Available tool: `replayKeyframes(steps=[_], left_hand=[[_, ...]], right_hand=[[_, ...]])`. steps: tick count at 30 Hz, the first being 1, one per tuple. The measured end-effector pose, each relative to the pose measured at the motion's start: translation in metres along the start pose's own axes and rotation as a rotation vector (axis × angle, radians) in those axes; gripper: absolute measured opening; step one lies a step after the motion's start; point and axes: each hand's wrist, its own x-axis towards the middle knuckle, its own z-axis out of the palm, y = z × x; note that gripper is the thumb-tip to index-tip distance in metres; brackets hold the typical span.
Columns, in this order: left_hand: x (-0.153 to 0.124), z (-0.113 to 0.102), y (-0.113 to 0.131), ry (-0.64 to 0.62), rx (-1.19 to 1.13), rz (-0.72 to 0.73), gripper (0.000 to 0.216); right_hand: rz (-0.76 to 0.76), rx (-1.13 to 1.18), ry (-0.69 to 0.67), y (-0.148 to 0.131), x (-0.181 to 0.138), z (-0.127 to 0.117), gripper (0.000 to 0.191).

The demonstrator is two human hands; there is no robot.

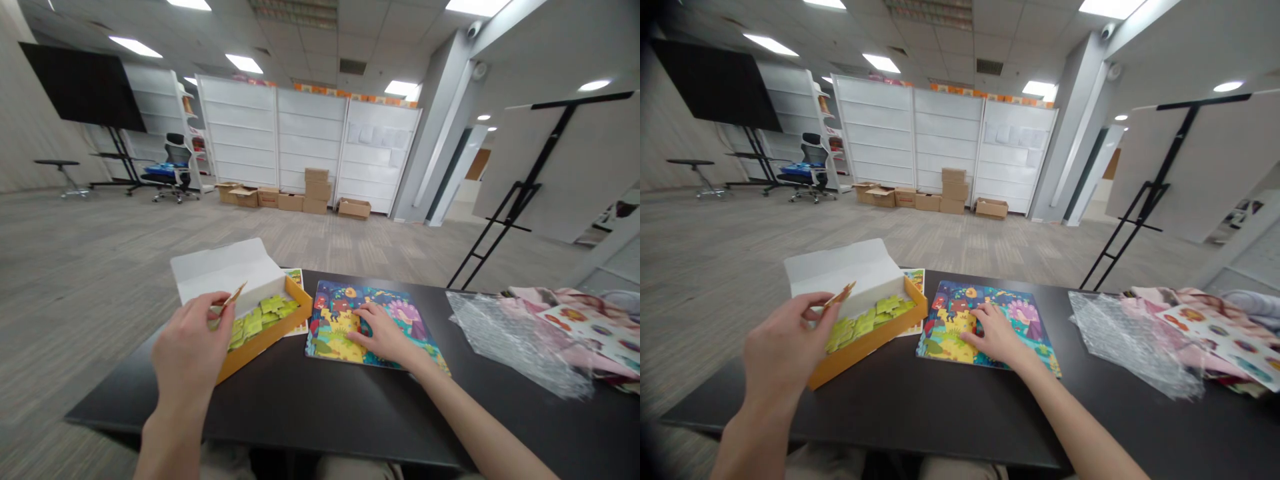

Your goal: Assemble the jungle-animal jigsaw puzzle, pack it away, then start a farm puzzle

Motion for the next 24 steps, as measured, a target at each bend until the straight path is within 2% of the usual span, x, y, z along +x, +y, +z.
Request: replayKeyframes(steps=[1, 5, 6, 7, 9, 12, 15, 19, 24], left_hand=[[0.001, 0.001, -0.005, -0.064, 0.036, 0.004, 0.024], [-0.002, 0.011, -0.015, -0.452, 0.04, 0.06, 0.027], [-0.004, 0.012, -0.013, -0.494, 0.01, 0.093, 0.027], [-0.006, 0.014, -0.01, -0.498, -0.032, 0.134, 0.027], [-0.011, 0.015, 0.004, -0.416, -0.149, 0.23, 0.026], [-0.023, 0.016, 0.035, -0.36, -0.333, 0.369, 0.022], [-0.04, 0.023, 0.065, -0.525, -0.373, 0.529, 0.017], [-0.063, 0.037, 0.088, -0.745, -0.22, 0.65, 0.018], [-0.073, 0.047, 0.096, -0.811, -0.142, 0.673, 0.019]], right_hand=[[0.002, -0.009, -0.006, 0.0, 0.0, 0.001, 0.047], [0.035, 0.004, -0.013, 0.003, 0.004, 0.003, 0.046], [0.052, 0.015, -0.015, 0.004, 0.006, 0.003, 0.045], [0.072, 0.029, -0.012, 0.005, 0.007, 0.004, 0.045], [0.108, 0.075, 0.002, 0.007, 0.009, 0.005, 0.046], [0.152, 0.175, 0.019, 0.006, 0.011, 0.005, 0.05], [0.176, 0.286, 0.009, 0.002, 0.011, 0.003, 0.049], [0.168, 0.46, 0.004, -0.001, 0.009, 0.001, 0.037], [0.181, 0.652, 0.013, -0.001, 0.011, -0.003, 0.034]])
